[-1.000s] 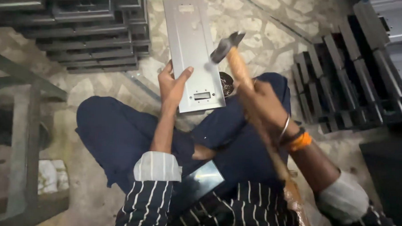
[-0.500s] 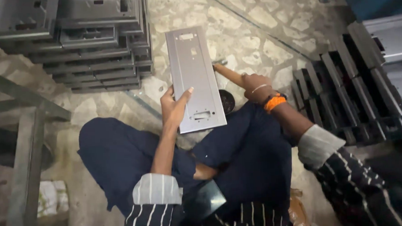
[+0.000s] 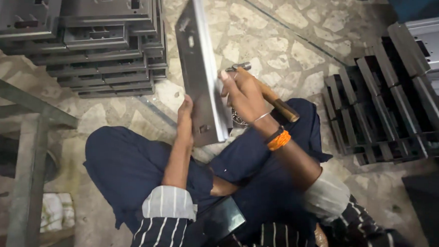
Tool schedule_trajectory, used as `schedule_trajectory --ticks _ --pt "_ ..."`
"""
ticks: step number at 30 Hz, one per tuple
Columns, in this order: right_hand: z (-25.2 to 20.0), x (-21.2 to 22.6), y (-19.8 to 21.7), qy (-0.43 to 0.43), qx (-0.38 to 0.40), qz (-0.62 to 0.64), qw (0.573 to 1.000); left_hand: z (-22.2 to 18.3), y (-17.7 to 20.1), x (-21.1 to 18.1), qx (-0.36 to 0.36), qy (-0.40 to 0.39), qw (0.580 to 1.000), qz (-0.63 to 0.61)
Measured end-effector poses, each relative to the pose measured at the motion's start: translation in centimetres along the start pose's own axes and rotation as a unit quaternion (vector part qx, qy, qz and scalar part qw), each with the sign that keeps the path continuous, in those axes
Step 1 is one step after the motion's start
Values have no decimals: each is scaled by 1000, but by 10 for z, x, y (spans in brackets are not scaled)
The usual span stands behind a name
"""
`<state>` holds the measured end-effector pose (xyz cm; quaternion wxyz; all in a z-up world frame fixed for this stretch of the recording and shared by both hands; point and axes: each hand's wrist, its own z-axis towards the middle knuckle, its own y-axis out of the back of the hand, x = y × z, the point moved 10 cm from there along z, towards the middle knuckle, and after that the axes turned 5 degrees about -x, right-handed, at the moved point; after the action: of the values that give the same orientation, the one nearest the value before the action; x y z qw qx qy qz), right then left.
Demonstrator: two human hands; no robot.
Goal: The person assembles metal components by hammering and fitting them together at a workstation.
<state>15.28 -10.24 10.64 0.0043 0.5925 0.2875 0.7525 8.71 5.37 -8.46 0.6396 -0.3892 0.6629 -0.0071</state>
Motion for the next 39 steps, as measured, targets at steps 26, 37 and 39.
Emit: schedule_trajectory --ticks 26,37,39 --pt "13 -244 -48 69 19 -338 939 -6 -30 12 291 117 894 -320" --pt "3 -220 -25 -2 -6 -316 949 -10 -25 10 297 88 903 -298" --pt "0 -207 -25 30 -11 -298 954 -9 -29 8 302 112 889 -326"
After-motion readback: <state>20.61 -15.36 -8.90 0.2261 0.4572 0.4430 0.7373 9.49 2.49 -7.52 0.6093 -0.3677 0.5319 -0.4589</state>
